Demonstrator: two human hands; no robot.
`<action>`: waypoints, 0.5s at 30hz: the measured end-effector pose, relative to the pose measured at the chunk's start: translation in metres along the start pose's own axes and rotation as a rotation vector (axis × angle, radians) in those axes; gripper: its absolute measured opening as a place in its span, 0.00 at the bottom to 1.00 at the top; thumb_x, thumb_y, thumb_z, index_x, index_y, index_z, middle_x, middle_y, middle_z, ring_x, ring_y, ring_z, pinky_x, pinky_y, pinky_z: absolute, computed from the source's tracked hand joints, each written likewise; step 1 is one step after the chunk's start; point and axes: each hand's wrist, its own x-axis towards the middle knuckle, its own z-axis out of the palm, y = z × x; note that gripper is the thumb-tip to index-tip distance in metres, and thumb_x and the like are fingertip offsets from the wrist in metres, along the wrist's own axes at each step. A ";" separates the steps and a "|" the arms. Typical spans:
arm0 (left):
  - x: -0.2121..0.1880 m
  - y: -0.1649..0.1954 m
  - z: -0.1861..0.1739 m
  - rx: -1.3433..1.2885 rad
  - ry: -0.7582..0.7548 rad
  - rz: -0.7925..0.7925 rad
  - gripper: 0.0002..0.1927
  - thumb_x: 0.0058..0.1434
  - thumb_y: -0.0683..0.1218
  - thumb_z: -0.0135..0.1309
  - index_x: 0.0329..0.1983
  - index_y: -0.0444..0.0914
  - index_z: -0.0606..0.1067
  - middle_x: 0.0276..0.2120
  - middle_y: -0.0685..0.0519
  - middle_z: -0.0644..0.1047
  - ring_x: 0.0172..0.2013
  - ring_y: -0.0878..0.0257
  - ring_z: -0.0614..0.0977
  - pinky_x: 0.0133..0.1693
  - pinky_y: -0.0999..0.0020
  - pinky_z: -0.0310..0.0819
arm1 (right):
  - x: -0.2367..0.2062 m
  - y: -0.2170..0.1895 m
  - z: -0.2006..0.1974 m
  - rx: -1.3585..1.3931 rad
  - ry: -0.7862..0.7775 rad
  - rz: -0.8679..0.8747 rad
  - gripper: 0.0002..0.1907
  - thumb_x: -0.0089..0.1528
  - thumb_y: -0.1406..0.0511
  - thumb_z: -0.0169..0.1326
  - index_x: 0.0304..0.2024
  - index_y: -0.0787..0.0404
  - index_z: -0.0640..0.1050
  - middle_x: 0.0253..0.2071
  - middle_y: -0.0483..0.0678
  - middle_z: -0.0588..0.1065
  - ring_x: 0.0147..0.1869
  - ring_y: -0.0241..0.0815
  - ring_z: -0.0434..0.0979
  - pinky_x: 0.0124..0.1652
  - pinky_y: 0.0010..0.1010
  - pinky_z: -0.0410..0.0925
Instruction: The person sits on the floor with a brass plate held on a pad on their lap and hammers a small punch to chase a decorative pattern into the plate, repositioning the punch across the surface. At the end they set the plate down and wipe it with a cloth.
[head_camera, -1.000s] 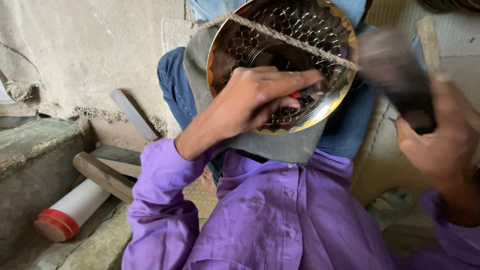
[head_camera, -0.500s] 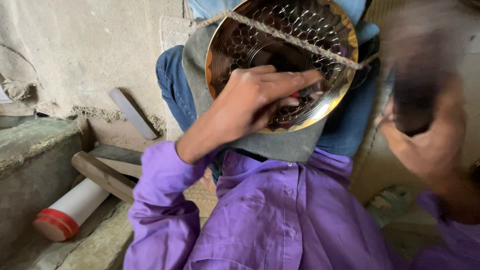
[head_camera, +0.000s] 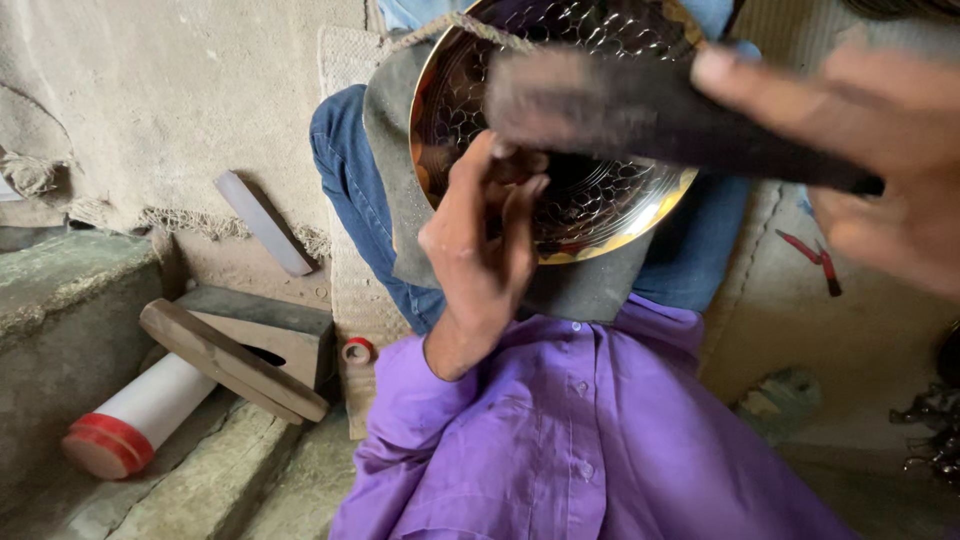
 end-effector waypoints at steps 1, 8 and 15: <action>-0.002 -0.001 0.002 -0.019 0.016 -0.019 0.21 0.71 0.34 0.59 0.64 0.35 0.68 0.41 0.51 0.83 0.39 0.67 0.86 0.44 0.75 0.81 | 0.004 0.000 -0.004 0.010 0.038 -0.055 0.50 0.48 0.83 0.58 0.73 0.57 0.63 0.31 0.54 0.67 0.29 0.47 0.66 0.29 0.40 0.62; -0.009 -0.010 0.005 -0.100 0.073 -0.092 0.20 0.70 0.34 0.61 0.60 0.32 0.66 0.39 0.49 0.81 0.37 0.69 0.84 0.42 0.77 0.80 | 0.025 -0.007 -0.018 -0.040 -0.032 -0.103 0.51 0.50 0.82 0.55 0.75 0.51 0.62 0.33 0.47 0.71 0.29 0.38 0.70 0.32 0.30 0.65; -0.003 -0.017 0.007 -0.273 0.002 -0.072 0.18 0.73 0.33 0.59 0.58 0.32 0.64 0.42 0.48 0.80 0.40 0.68 0.83 0.44 0.77 0.79 | 0.017 -0.004 -0.014 -0.240 -0.121 -0.005 0.50 0.50 0.78 0.61 0.74 0.51 0.62 0.36 0.49 0.73 0.34 0.41 0.72 0.34 0.29 0.70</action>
